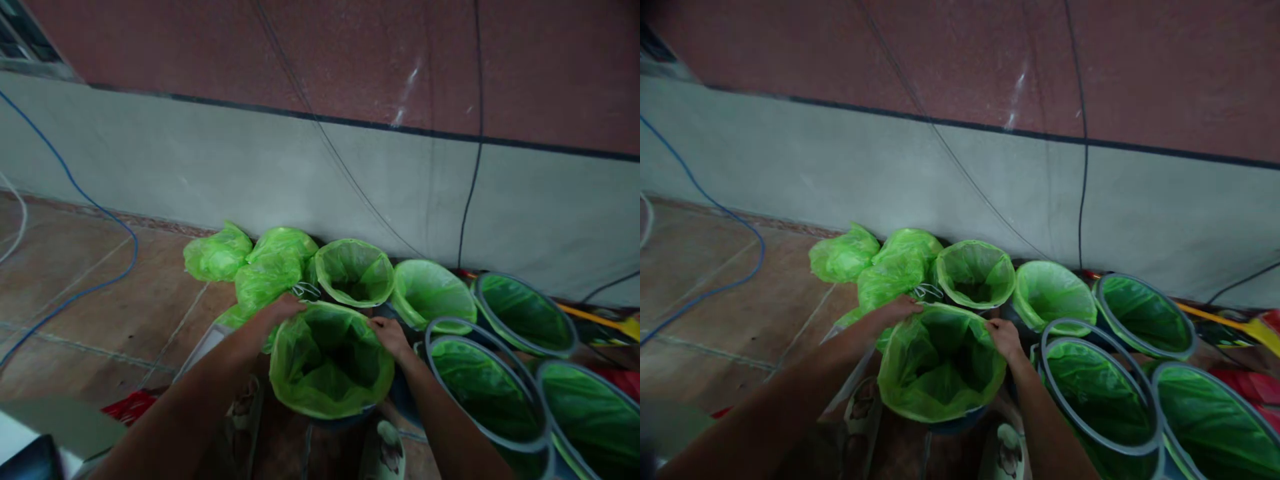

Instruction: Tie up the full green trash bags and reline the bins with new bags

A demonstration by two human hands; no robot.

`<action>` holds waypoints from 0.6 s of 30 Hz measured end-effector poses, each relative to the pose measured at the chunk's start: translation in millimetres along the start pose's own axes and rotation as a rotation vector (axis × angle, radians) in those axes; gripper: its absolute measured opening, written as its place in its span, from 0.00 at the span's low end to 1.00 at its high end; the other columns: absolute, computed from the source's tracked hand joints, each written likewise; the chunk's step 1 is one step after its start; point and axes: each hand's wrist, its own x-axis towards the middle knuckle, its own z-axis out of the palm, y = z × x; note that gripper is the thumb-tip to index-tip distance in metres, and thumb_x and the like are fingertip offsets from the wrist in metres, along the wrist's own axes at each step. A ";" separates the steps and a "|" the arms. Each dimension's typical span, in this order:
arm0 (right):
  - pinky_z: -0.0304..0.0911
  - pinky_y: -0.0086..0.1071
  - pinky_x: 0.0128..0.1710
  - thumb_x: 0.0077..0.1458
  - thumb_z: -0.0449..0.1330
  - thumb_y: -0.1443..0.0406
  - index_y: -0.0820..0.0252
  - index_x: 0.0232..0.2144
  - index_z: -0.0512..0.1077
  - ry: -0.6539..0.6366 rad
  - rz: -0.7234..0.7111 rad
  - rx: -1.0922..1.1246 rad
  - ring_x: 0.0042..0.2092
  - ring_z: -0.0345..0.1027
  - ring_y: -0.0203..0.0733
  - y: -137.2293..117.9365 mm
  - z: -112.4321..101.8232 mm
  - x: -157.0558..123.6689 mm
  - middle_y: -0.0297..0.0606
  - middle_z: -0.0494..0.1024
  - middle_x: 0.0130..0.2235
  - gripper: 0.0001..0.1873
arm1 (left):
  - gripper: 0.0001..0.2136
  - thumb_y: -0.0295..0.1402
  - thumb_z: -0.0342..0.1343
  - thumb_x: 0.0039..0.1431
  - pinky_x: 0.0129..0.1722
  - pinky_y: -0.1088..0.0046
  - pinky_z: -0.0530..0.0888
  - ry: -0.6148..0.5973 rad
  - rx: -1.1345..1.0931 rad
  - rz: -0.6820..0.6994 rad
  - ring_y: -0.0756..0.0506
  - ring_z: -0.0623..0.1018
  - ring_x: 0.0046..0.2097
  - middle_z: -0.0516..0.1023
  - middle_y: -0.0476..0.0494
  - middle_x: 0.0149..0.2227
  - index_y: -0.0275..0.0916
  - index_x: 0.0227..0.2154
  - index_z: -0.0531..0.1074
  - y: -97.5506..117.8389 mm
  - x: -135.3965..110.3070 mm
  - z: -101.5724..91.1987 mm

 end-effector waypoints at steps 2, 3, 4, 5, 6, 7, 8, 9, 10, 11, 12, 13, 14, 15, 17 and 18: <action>0.64 0.32 0.32 0.53 0.56 0.53 0.62 0.27 0.79 -0.112 -0.039 0.075 0.31 0.71 0.42 -0.1 -6.8 -1.6 0.38 0.80 0.26 0.20 | 0.07 0.33 0.60 0.51 0.30 0.69 0.71 -0.073 -0.122 -0.110 0.47 0.73 0.26 0.73 0.47 0.21 0.35 0.23 0.71 1.1 -0.3 -8.3; 0.64 0.33 0.32 0.53 0.56 0.51 0.63 0.27 0.79 -0.153 -0.054 0.122 0.30 0.71 0.43 0.3 -9.9 -3.6 0.39 0.80 0.26 0.22 | 0.07 0.33 0.61 0.50 0.31 0.69 0.72 -0.132 -0.179 -0.150 0.47 0.74 0.26 0.74 0.47 0.22 0.34 0.24 0.72 2.4 -1.9 -12.6; 0.64 0.34 0.32 0.53 0.56 0.50 0.64 0.28 0.79 -0.179 -0.064 0.170 0.30 0.71 0.43 1.1 -12.2 -5.9 0.40 0.80 0.27 0.23 | 0.08 0.35 0.62 0.49 0.32 0.69 0.73 -0.192 -0.224 -0.173 0.47 0.75 0.27 0.76 0.47 0.23 0.34 0.26 0.73 3.5 -4.2 -16.7; 0.65 0.35 0.32 0.52 0.56 0.49 0.65 0.29 0.80 -0.185 -0.068 0.208 0.30 0.71 0.44 2.2 -13.4 -8.1 0.41 0.80 0.28 0.24 | 0.10 0.36 0.63 0.48 0.32 0.69 0.73 -0.247 -0.251 -0.185 0.46 0.76 0.28 0.77 0.46 0.25 0.33 0.27 0.74 4.1 -6.8 -20.3; 0.65 0.36 0.33 0.51 0.57 0.49 0.65 0.30 0.80 -0.174 -0.062 0.238 0.31 0.72 0.45 3.8 -13.3 -9.7 0.41 0.81 0.29 0.25 | 0.11 0.37 0.65 0.47 0.33 0.69 0.73 -0.286 -0.260 -0.191 0.46 0.76 0.28 0.78 0.45 0.25 0.33 0.28 0.75 4.0 -9.2 -23.2; 0.66 0.36 0.34 0.50 0.58 0.48 0.65 0.32 0.80 -0.155 -0.053 0.270 0.31 0.72 0.45 5.7 -11.7 -10.3 0.42 0.81 0.30 0.25 | 0.12 0.39 0.66 0.46 0.33 0.70 0.73 -0.305 -0.255 -0.191 0.46 0.77 0.28 0.79 0.45 0.26 0.33 0.28 0.76 3.2 -11.1 -25.3; 0.67 0.37 0.35 0.49 0.59 0.48 0.65 0.33 0.81 -0.125 -0.040 0.299 0.32 0.73 0.46 7.9 -8.9 -9.7 0.42 0.82 0.30 0.25 | 0.13 0.40 0.66 0.45 0.32 0.70 0.73 -0.306 -0.243 -0.183 0.46 0.77 0.28 0.79 0.45 0.26 0.34 0.28 0.77 1.7 -12.1 -26.5; 0.67 0.37 0.35 0.48 0.59 0.48 0.64 0.33 0.81 -0.087 -0.026 0.318 0.33 0.73 0.46 10.3 -5.0 -7.7 0.42 0.82 0.31 0.25 | 0.13 0.41 0.66 0.45 0.31 0.71 0.73 -0.298 -0.230 -0.169 0.46 0.77 0.28 0.79 0.45 0.26 0.35 0.28 0.77 -0.2 -12.0 -26.7; 0.67 0.37 0.36 0.46 0.60 0.48 0.64 0.32 0.81 -0.047 -0.014 0.333 0.33 0.73 0.46 12.8 -0.4 -4.5 0.42 0.82 0.31 0.25 | 0.13 0.42 0.66 0.45 0.30 0.72 0.73 -0.279 -0.213 -0.152 0.47 0.76 0.26 0.79 0.46 0.25 0.35 0.27 0.77 -2.1 -10.7 -26.0; 0.67 0.37 0.36 0.45 0.61 0.48 0.63 0.32 0.80 -0.005 -0.003 0.346 0.34 0.73 0.46 15.4 4.5 -0.2 0.42 0.82 0.31 0.24 | 0.14 0.43 0.66 0.46 0.29 0.72 0.72 -0.254 -0.197 -0.135 0.47 0.75 0.25 0.78 0.46 0.24 0.35 0.26 0.77 -3.8 -8.2 -24.3; 0.67 0.37 0.37 0.43 0.62 0.48 0.63 0.31 0.80 0.028 0.009 0.357 0.34 0.73 0.46 18.0 9.5 4.8 0.42 0.82 0.31 0.24 | 0.14 0.43 0.65 0.48 0.28 0.72 0.71 -0.228 -0.186 -0.121 0.48 0.75 0.25 0.77 0.46 0.23 0.35 0.26 0.77 -5.1 -4.8 -21.8; 0.67 0.37 0.37 0.42 0.63 0.48 0.63 0.30 0.80 0.047 0.021 0.365 0.34 0.73 0.46 20.4 14.3 10.0 0.42 0.82 0.30 0.24 | 0.14 0.43 0.63 0.49 0.27 0.72 0.71 -0.201 -0.179 -0.114 0.48 0.74 0.24 0.77 0.46 0.23 0.35 0.25 0.77 -6.0 -0.7 -18.5; 0.67 0.37 0.37 0.41 0.63 0.48 0.63 0.29 0.80 0.054 0.035 0.374 0.34 0.73 0.46 22.6 18.8 15.1 0.41 0.81 0.30 0.24 | 0.14 0.43 0.62 0.51 0.27 0.72 0.71 -0.171 -0.173 -0.114 0.48 0.74 0.24 0.76 0.46 0.23 0.35 0.25 0.77 -6.6 3.9 -14.6; 0.67 0.37 0.37 0.42 0.62 0.48 0.63 0.29 0.80 0.053 0.051 0.386 0.33 0.72 0.46 24.6 22.8 19.6 0.41 0.81 0.29 0.24 | 0.14 0.42 0.60 0.52 0.28 0.71 0.72 -0.137 -0.165 -0.118 0.48 0.74 0.24 0.77 0.46 0.23 0.35 0.25 0.77 -7.0 8.6 -10.2; 0.67 0.37 0.36 0.43 0.61 0.48 0.63 0.28 0.79 0.040 0.080 0.409 0.32 0.72 0.45 27.6 29.2 25.6 0.40 0.80 0.28 0.23 | 0.11 0.39 0.58 0.53 0.29 0.70 0.73 -0.044 -0.120 -0.121 0.46 0.75 0.26 0.77 0.45 0.23 0.35 0.25 0.76 -8.2 17.0 -1.1; 0.67 0.37 0.35 0.43 0.61 0.49 0.63 0.27 0.78 0.029 0.092 0.413 0.31 0.72 0.45 28.8 31.6 26.7 0.40 0.80 0.27 0.22 | 0.10 0.37 0.58 0.52 0.29 0.69 0.73 0.001 -0.089 -0.120 0.46 0.76 0.26 0.77 0.44 0.23 0.35 0.24 0.76 -9.4 20.3 3.1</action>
